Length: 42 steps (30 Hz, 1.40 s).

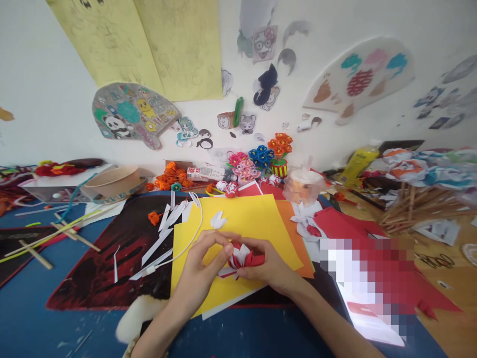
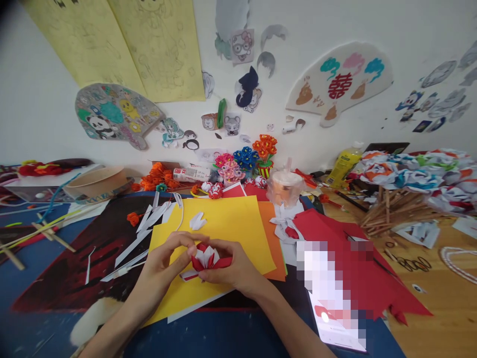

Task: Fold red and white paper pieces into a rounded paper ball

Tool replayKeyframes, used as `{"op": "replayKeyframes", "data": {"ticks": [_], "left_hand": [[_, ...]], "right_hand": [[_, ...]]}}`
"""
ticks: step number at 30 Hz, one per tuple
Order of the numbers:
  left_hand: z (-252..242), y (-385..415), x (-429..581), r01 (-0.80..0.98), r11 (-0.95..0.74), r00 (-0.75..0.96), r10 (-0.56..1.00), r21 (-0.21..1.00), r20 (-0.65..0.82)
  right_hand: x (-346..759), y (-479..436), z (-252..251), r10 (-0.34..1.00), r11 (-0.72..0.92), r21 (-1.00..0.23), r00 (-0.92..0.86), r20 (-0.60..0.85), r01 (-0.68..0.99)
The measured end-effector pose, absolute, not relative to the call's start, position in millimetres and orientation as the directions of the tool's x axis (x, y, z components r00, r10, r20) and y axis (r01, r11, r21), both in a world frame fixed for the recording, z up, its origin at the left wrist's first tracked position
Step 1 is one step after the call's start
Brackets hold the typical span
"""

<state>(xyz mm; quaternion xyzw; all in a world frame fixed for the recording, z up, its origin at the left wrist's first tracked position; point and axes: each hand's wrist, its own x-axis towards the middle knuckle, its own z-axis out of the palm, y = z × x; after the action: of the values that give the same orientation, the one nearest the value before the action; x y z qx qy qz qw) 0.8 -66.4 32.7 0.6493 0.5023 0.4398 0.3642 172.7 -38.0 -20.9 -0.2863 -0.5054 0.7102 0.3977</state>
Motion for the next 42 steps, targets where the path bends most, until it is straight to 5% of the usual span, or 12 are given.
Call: {"op": "replayKeyframes", "data": {"ticks": [7,21,37,42], "left_hand": [[35.2,-67.8,3.4,0.358,-0.279,0.186,0.957,0.891,0.224],[35.2,-66.7,4.1,0.305,-0.231,0.167,0.968,0.924,0.187],[26.4,-64.3,7.9,0.338,-0.37,0.131,0.929,0.865,0.346],[28.4,-65.2,5.3,0.47,-0.527,0.104,0.829,0.708,0.549]], "right_hand": [[184.8,-34.6,-11.0,0.79,-0.046,-0.985,-0.609,0.065,-0.164],[185.0,-38.9,-8.9,0.801,-0.122,-0.977,-0.598,0.007,-0.175],[185.5,-36.9,-14.1,0.786,-0.114,-0.973,-0.618,0.037,-0.203],[180.2,-36.0,-17.4,0.855,-0.165,-0.933,-0.518,0.027,-0.32]]}}
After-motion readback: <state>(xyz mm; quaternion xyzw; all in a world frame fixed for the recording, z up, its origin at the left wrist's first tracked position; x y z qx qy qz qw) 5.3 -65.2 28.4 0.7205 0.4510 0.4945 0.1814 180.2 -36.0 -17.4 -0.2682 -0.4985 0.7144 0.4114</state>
